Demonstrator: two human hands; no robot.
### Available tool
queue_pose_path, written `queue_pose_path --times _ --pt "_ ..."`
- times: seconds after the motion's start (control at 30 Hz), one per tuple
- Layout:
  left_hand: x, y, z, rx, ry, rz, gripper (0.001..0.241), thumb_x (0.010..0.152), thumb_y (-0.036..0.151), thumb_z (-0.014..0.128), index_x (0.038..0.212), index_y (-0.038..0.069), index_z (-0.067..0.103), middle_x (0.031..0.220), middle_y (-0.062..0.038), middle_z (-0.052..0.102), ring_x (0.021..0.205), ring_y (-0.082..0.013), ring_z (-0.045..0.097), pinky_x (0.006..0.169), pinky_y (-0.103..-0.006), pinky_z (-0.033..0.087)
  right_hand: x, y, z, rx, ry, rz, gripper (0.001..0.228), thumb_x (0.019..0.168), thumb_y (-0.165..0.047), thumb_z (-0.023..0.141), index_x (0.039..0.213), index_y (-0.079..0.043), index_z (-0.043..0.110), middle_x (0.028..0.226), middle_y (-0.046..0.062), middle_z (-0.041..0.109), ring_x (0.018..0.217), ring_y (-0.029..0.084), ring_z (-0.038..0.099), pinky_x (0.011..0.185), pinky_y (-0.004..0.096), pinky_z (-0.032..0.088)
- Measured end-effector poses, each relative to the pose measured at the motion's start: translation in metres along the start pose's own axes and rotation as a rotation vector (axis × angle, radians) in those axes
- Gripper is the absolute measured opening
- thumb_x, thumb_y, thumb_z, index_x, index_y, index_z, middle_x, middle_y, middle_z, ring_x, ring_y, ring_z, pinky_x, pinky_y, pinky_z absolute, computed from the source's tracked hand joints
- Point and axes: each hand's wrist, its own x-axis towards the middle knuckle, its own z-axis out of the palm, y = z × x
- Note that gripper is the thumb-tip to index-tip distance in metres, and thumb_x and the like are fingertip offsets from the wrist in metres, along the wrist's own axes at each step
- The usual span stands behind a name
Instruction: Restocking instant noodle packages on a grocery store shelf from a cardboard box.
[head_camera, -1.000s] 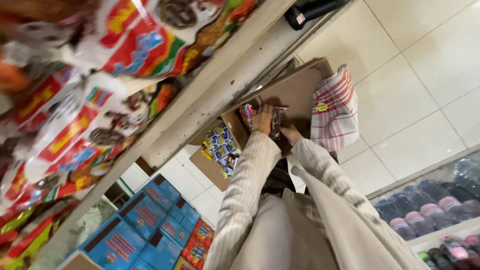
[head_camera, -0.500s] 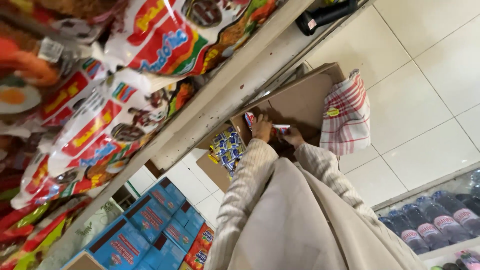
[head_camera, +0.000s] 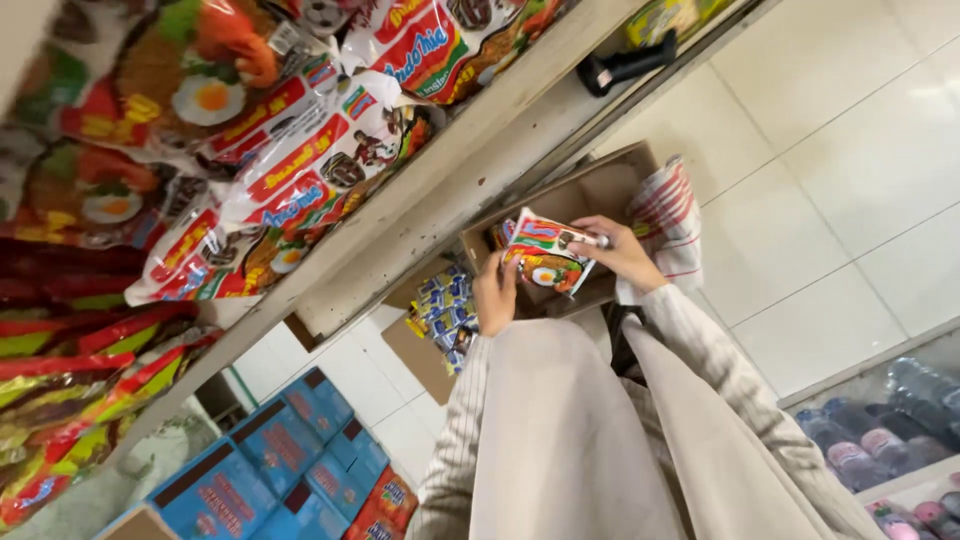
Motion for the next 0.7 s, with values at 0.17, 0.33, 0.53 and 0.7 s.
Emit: queue_pose_path --times 0.17,0.33,0.53,0.7 --pt "-0.021 0.047 -0.001 -0.347 0.121 -0.076 0.030 0.105 0.028 0.063 0.117 0.002 0.070 0.095 -0.012 0.076 0.087 -0.0156 0.071 0.076 -0.0338 0.056 -0.043 -0.073 -0.020 0.112 -0.031 -0.026 0.045 0.093 -0.019 0.072 0.133 -0.002 0.061 0.119 0.005 0.073 0.110 0.011 0.066 0.095 0.028 0.053" --pt "-0.036 0.075 0.014 -0.793 -0.165 -0.134 0.027 0.108 0.020 0.059 0.120 -0.002 0.069 0.102 -0.005 0.067 0.094 -0.0121 0.061 0.080 -0.0290 0.053 -0.058 -0.066 -0.035 0.438 0.304 -0.066 0.046 0.111 -0.037 0.050 0.131 0.003 0.060 0.117 0.006 0.071 0.103 0.011 0.068 0.089 0.030 0.056" --pt "-0.044 0.093 0.014 -0.975 -0.291 0.040 0.035 0.107 0.024 0.062 0.133 0.002 0.052 0.134 -0.009 0.061 0.127 -0.0140 0.058 0.109 -0.0316 0.047 -0.089 -0.107 -0.029 0.208 0.379 -0.259 0.051 0.112 -0.041 0.045 0.122 0.003 0.067 0.107 0.004 0.074 0.091 0.006 0.068 0.080 0.024 0.055" --pt "-0.060 0.106 0.026 -1.115 -0.348 -0.350 0.056 0.100 0.039 0.059 0.145 0.009 0.045 0.140 -0.009 0.059 0.126 -0.0169 0.060 0.104 -0.0363 0.051 -0.071 -0.039 -0.051 -0.149 0.352 -0.261 0.047 0.114 -0.038 0.051 0.110 0.004 0.072 0.085 0.002 0.065 0.075 0.005 0.056 0.064 0.026 0.046"
